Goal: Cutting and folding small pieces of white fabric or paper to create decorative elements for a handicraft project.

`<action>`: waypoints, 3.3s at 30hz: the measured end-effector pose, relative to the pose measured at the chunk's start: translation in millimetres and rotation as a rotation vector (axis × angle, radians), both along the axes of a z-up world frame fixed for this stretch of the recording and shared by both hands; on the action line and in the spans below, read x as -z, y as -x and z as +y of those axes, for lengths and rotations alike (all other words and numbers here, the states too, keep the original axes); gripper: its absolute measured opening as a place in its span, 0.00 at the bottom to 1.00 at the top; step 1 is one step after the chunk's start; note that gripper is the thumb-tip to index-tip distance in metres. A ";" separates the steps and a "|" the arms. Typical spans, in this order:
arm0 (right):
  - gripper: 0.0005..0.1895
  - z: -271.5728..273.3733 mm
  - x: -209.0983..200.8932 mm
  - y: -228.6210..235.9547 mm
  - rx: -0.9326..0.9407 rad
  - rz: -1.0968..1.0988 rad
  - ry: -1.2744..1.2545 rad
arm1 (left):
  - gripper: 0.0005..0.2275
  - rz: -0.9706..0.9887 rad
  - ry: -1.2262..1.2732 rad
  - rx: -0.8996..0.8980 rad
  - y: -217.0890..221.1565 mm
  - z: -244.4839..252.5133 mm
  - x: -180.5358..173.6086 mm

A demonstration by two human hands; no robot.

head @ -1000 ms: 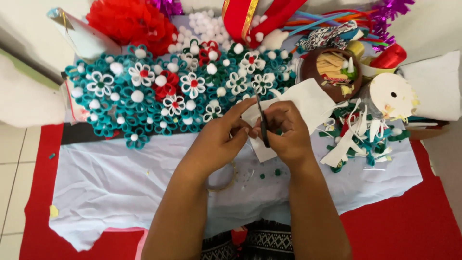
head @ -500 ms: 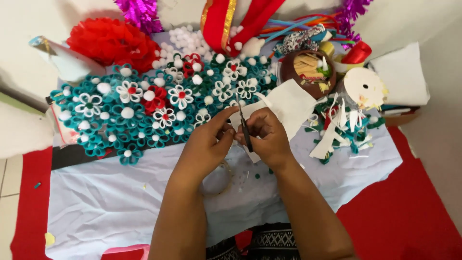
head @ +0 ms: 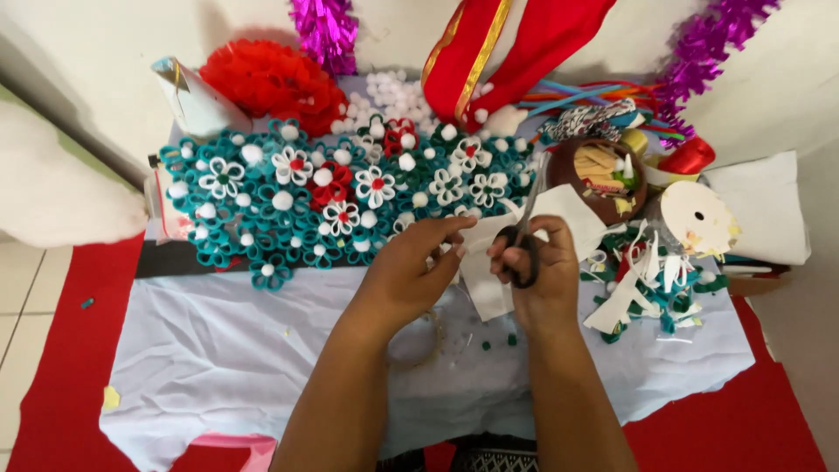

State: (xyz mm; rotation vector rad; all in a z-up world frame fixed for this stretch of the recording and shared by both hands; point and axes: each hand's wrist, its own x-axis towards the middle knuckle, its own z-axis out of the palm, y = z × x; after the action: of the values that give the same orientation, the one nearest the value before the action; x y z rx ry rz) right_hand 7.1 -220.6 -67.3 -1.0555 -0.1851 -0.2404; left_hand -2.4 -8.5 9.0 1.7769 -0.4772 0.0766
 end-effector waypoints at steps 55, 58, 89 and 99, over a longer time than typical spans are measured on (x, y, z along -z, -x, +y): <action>0.29 -38.6 -5.7 -5.7 -0.126 -0.012 0.429 | 0.04 -0.013 0.084 -0.084 -10.7 -2.3 22.8; 0.32 -47.7 -27.6 6.6 -0.213 0.049 0.585 | 0.05 0.024 0.105 -0.112 -9.6 4.0 15.8; 0.23 -55.1 -29.1 4.9 -0.335 0.131 0.811 | 0.08 0.119 -0.108 -0.034 -5.4 4.1 7.8; 0.23 -55.7 -26.7 3.1 -0.313 0.119 0.831 | 0.08 0.122 -0.175 -0.034 -7.2 6.2 9.9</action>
State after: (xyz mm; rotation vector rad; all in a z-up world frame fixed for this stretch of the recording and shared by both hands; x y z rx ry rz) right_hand 4.1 -276.3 -40.6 -1.8342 -0.3542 0.2102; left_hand 4.8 -2.3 -0.9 1.9483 -0.3744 -0.0508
